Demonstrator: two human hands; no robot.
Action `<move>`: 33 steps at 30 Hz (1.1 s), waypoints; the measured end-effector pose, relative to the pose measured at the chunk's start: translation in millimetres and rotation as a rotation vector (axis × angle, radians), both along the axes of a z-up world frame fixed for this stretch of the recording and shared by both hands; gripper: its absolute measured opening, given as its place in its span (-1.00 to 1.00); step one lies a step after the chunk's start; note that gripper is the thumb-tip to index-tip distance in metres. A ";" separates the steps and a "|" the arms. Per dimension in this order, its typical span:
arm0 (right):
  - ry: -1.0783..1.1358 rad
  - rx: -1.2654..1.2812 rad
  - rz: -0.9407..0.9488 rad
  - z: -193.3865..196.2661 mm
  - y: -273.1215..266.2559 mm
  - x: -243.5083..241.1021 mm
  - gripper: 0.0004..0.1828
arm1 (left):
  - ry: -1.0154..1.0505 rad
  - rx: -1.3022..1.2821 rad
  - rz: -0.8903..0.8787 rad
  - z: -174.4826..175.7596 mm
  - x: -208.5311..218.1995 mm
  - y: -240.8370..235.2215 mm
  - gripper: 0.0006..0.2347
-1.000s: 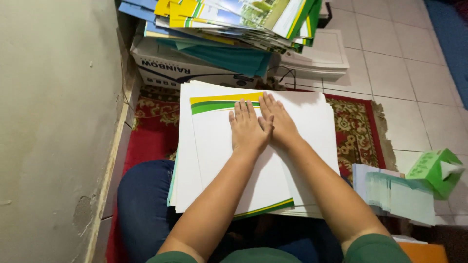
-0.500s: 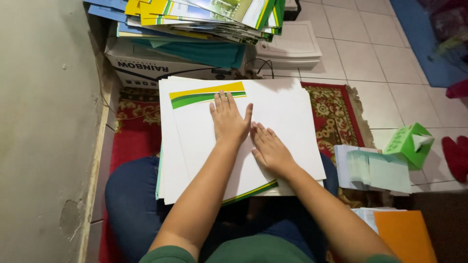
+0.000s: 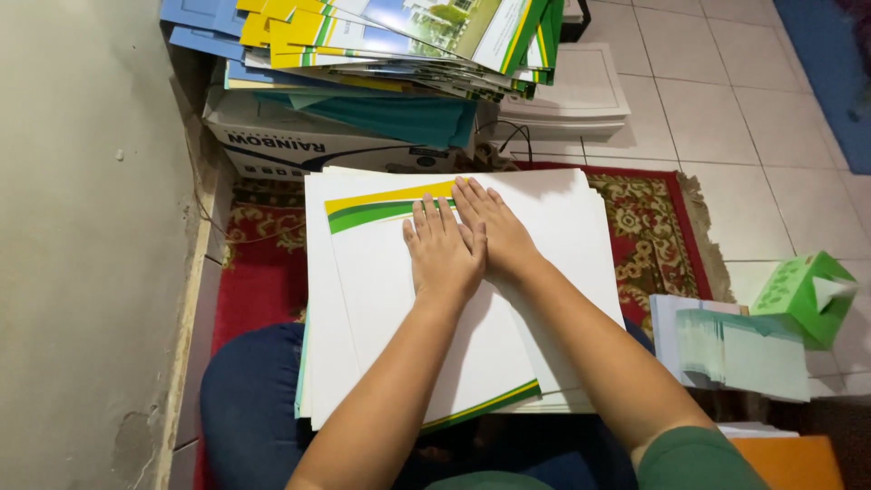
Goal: Folding printed sheets of paper into brochures by hand and smoothing the creases.
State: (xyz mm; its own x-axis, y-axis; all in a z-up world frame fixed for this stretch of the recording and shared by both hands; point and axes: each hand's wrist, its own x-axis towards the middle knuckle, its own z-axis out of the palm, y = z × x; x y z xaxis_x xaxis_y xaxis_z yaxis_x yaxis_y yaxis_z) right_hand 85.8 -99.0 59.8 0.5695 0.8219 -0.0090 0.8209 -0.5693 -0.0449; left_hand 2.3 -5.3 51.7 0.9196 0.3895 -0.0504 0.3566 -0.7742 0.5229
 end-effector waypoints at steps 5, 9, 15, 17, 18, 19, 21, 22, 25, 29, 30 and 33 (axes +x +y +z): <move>0.008 0.040 -0.072 -22.0 -25.0 -20.7 -0.28 | -0.118 0.035 0.035 -18.2 1.9 -3.2 -0.34; 0.020 0.030 -0.159 -17.9 -62.5 -79.2 -0.29 | -0.236 0.101 0.057 -25.6 -1.6 -5.5 -0.40; 0.046 0.000 -0.230 -13.8 -92.0 -123.3 -0.28 | -0.480 0.298 0.078 -38.5 -3.7 -5.2 -0.52; 0.043 -0.001 -0.224 -9.2 -93.9 -124.6 -0.29 | -0.514 0.332 0.002 -35.0 -4.3 -12.4 -0.51; 0.029 0.007 -0.218 -8.1 -92.7 -124.2 -0.30 | -0.558 0.370 -0.075 -33.9 -3.7 -13.7 -0.50; 0.038 0.009 -0.216 -7.7 -93.6 -126.1 -0.30 | -0.549 0.373 -0.076 -33.0 -4.6 -14.9 -0.50; 0.055 -0.001 -0.227 -6.1 -93.8 -125.0 -0.30 | -0.331 0.285 -0.233 -29.9 -1.7 -15.5 -0.50; 0.060 0.003 -0.225 -3.5 -92.5 -125.4 -0.30 | -0.325 0.289 -0.232 -24.5 3.8 -10.8 -0.50; 0.089 -0.019 -0.245 3.1 -90.3 -123.4 -0.29 | -0.170 0.289 -0.245 -17.8 31.5 1.1 -0.50; 0.116 -0.025 -0.247 3.6 -89.6 -118.8 -0.28 | -0.098 0.280 -0.222 -21.8 64.2 7.7 -0.48; 0.125 -0.027 -0.246 2.8 -89.6 -118.9 -0.28 | -0.114 0.266 -0.202 -20.0 66.5 7.4 -0.48; 0.129 -0.014 -0.243 5.0 -89.1 -118.9 -0.28 | -0.110 0.273 -0.188 -20.9 65.6 8.2 -0.46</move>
State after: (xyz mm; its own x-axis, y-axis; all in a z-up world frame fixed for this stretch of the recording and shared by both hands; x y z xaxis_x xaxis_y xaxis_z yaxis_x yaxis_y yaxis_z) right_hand -33.1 -188.2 64.8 0.7434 0.6606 -0.1046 0.6483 -0.7501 -0.1306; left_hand 67.9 2.9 30.8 0.9708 0.1979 0.1357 0.1470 -0.9376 0.3152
